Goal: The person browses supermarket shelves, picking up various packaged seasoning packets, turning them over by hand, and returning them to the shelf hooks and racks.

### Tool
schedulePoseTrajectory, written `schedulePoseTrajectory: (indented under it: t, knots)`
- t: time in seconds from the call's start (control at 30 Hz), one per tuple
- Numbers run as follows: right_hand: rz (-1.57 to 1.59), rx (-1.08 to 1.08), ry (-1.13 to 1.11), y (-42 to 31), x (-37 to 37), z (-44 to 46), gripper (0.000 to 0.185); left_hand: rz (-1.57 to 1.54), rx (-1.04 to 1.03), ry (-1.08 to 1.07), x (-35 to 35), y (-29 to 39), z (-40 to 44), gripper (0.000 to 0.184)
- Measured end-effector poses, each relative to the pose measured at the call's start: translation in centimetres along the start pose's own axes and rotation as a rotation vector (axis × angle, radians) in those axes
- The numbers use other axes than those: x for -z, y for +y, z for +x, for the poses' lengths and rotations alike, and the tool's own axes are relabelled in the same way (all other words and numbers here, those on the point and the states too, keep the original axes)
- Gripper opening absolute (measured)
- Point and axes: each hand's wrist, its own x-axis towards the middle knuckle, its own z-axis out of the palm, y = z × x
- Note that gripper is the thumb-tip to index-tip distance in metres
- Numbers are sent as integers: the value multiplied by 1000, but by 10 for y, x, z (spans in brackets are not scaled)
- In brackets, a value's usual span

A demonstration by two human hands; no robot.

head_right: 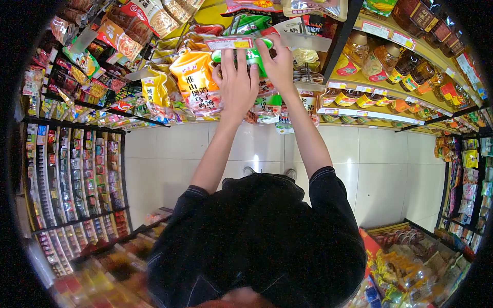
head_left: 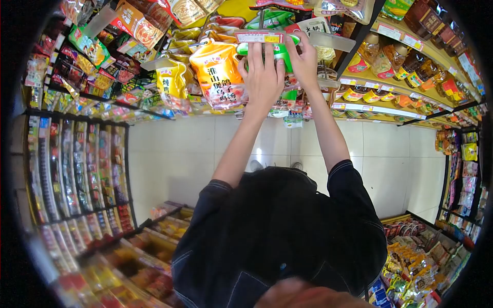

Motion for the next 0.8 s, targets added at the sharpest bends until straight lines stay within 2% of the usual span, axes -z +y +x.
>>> schedulePoseTrajectory:
  t: [0.1,0.2,0.5,0.53,0.63,0.7,0.8]
  knots:
    - [-63,-37,-55,-7,3,0,21,-56,41,28,1,3,0,52]
    - [-83,58,-60,-4,-1,-1,20,-24,115,35,3,5,2,50]
    - [-76,-32,-28,11,5,-5,19,-27,94,44,-1,2,-2,46]
    - [29,-109,-62,3,7,-5,20,-33,91,55,-2,3,-3,47]
    - [0,-88,-33,6,4,-5,19,-33,119,45,-3,5,-2,47]
    - [-160,18,-47,5,4,-4,19,-9,130,59,-4,7,1,47]
    - [-14,-11,-39,0,0,-2,21,-13,136,57,-1,9,3,45]
